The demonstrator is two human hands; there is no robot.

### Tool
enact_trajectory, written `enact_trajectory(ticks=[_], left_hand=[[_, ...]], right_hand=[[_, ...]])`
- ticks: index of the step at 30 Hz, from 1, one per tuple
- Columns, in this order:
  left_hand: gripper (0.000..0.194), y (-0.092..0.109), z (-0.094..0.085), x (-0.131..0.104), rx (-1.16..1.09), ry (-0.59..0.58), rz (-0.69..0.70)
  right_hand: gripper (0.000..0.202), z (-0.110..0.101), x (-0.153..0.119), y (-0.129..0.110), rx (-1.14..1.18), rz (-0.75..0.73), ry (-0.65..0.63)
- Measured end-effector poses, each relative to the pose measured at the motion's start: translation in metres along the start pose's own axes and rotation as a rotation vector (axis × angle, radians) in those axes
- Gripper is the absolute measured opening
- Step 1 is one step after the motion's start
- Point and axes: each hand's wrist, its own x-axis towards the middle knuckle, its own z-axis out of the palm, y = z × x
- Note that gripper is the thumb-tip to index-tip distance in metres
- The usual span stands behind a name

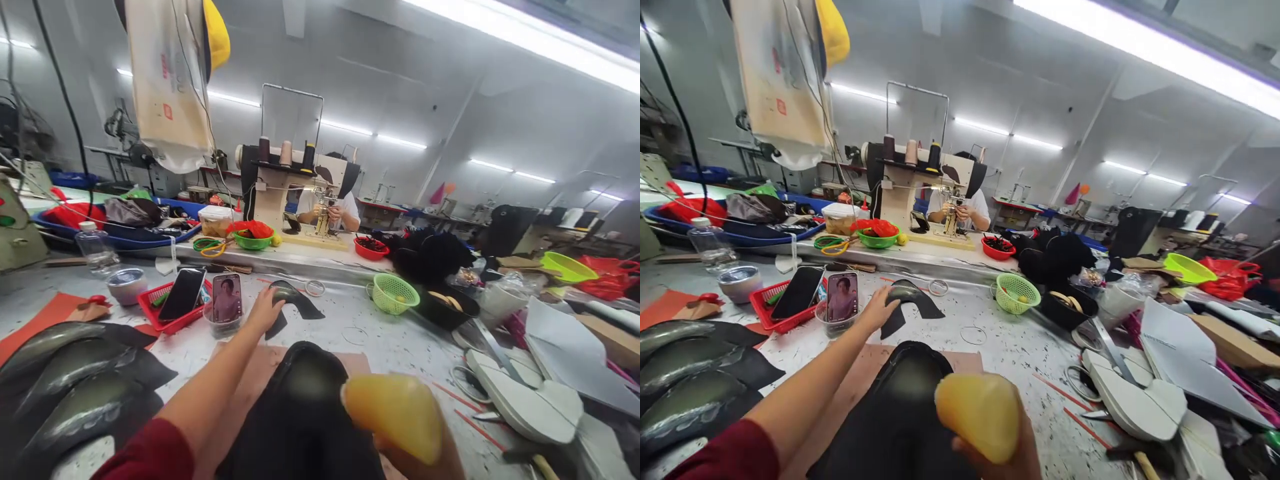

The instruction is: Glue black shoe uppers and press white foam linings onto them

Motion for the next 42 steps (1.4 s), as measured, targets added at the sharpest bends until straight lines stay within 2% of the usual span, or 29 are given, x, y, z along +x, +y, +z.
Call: enact_trajectory(ticks=[2,6,7,9,11,15,16,20,21,24,26,29,30,31,34,35,39,40,42], left_hand=[[0.015,0.01,-0.011,-0.032,0.006,-0.046,0.068],[0.015,0.015,-0.029,-0.123,0.027,-0.153,0.137],[0.014,0.013,-0.029,-0.143,0.061,-0.189,0.156],[0.013,0.007,-0.027,-0.175,0.11,-0.219,0.196],[0.013,0.001,-0.021,-0.191,0.133,-0.187,0.229],[0.017,-0.003,-0.015,-0.195,0.161,-0.143,0.264],[0.019,-0.003,-0.014,-0.193,0.162,-0.143,0.273],[0.021,-0.001,-0.015,-0.192,0.145,-0.111,0.297],[0.021,-0.001,-0.015,-0.193,0.144,-0.105,0.295],[0.018,-0.001,-0.015,-0.195,0.154,-0.116,0.277],[0.019,-0.002,-0.015,-0.196,0.16,-0.123,0.273],[0.023,-0.003,-0.015,-0.195,0.151,-0.1,0.288],[0.021,-0.003,-0.015,-0.194,0.145,-0.094,0.299],[0.018,-0.004,-0.014,-0.193,0.143,-0.093,0.309],[0.019,-0.007,-0.014,-0.189,0.164,-0.134,0.328],[0.02,-0.008,-0.014,-0.188,0.176,-0.156,0.327],[0.019,-0.005,-0.017,-0.184,0.221,-0.221,0.3],[0.019,-0.003,-0.017,-0.183,0.232,-0.228,0.296],[0.018,0.001,-0.019,-0.182,0.258,-0.235,0.298]], right_hand=[[0.062,0.02,0.011,-0.016,-0.077,-0.181,-0.192],[0.049,0.053,0.033,-0.044,-0.226,-0.431,-0.492],[0.046,0.058,0.037,-0.048,-0.247,-0.461,-0.525],[0.042,0.063,0.042,-0.052,-0.286,-0.47,-0.493],[0.042,0.067,0.043,-0.055,-0.321,-0.445,-0.443],[0.044,0.074,0.042,-0.06,-0.34,-0.43,-0.636],[0.044,0.076,0.042,-0.06,-0.351,-0.424,-0.641],[0.046,0.08,0.04,-0.061,-0.38,-0.366,-0.403],[0.047,0.08,0.038,-0.061,-0.359,-0.362,-0.401],[0.047,0.081,0.03,-0.063,-0.321,-0.384,-0.578],[0.046,0.078,0.029,-0.063,-0.346,-0.376,-0.587],[0.045,0.067,0.036,-0.057,-0.388,-0.342,-0.343],[0.045,0.063,0.038,-0.054,-0.39,-0.345,-0.303],[0.047,0.059,0.04,-0.051,-0.391,-0.359,-0.316],[0.051,0.052,0.041,-0.043,-0.39,-0.421,-0.51],[0.05,0.05,0.042,-0.041,-0.385,-0.427,-0.526],[0.047,0.043,0.048,-0.04,-0.336,-0.393,-0.326],[0.048,0.041,0.05,-0.041,-0.325,-0.398,-0.35],[0.05,0.037,0.052,-0.042,-0.321,-0.413,-0.516]])
